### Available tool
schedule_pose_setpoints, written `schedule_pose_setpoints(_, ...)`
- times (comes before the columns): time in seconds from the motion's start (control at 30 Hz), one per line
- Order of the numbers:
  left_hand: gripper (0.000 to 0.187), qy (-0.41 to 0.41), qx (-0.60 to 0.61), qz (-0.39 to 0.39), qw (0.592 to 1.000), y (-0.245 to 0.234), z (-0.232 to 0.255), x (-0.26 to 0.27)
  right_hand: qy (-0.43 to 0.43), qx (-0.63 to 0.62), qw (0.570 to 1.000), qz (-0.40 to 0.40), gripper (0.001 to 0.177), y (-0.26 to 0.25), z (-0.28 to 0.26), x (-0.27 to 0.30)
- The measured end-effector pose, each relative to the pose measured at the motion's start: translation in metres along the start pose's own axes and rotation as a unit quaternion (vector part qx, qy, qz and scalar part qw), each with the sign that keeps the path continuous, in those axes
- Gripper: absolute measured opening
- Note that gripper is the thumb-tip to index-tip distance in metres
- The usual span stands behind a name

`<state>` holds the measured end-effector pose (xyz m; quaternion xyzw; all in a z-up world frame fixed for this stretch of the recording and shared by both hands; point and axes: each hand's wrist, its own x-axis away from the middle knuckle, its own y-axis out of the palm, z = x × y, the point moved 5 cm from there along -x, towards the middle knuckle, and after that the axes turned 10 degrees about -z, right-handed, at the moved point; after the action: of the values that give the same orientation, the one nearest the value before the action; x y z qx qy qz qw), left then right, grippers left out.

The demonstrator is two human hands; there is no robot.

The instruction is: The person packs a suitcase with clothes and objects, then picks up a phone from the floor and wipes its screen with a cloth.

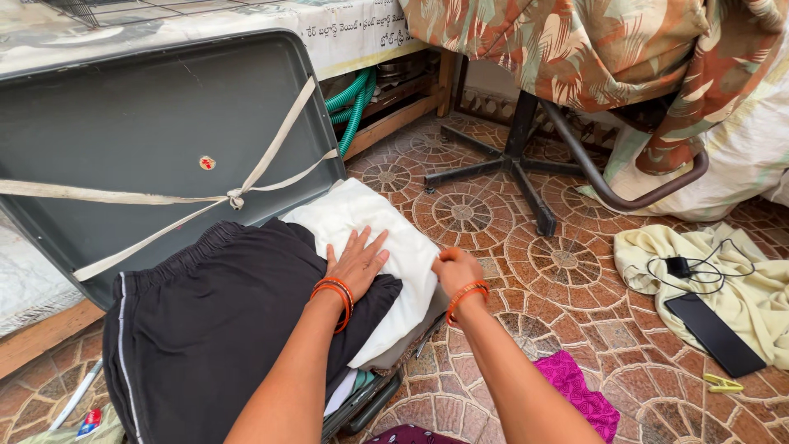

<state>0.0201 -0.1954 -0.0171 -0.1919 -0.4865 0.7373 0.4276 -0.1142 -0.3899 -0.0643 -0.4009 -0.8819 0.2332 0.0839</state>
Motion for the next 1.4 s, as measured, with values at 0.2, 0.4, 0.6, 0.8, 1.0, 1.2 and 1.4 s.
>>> schedule_pose_setpoints(0.2,0.063,-0.027,-0.037,-0.024,0.999,0.004,0.002,-0.005,0.18,-0.221,0.958,0.008,0.021,-0.011,0.108,0.006)
schedule_pose_setpoints(0.4,0.065,-0.013,-0.055,0.014,0.998,0.018,-0.014,-0.016,0.091,-0.263,0.959,-0.054,0.012,0.007,0.092,-0.014)
schedule_pose_setpoints(0.6,0.067,-0.035,-0.091,0.0,0.995,0.027,-0.033,-0.028,0.097,-0.266,0.958,-0.044,0.013,-0.028,0.104,-0.014)
schedule_pose_setpoints(0.8,0.067,-0.069,-0.142,0.01,0.987,0.031,-0.037,-0.031,0.084,-0.218,0.971,0.044,0.017,-0.139,0.188,-0.037)
schedule_pose_setpoints(1.0,0.066,-0.085,-0.177,0.039,0.98,0.029,-0.034,-0.023,0.136,0.029,0.982,0.131,0.018,-0.293,0.312,-0.082)
schedule_pose_setpoints(1.2,0.061,-0.106,-0.179,0.098,0.973,0.034,-0.04,-0.017,0.189,0.215,0.949,0.131,0.02,-0.375,0.387,-0.121)
schedule_pose_setpoints(1.4,0.05,0.082,-0.095,0.315,0.941,0.052,0.062,-0.061,0.192,0.251,0.943,0.101,0.027,-0.4,0.412,-0.144)
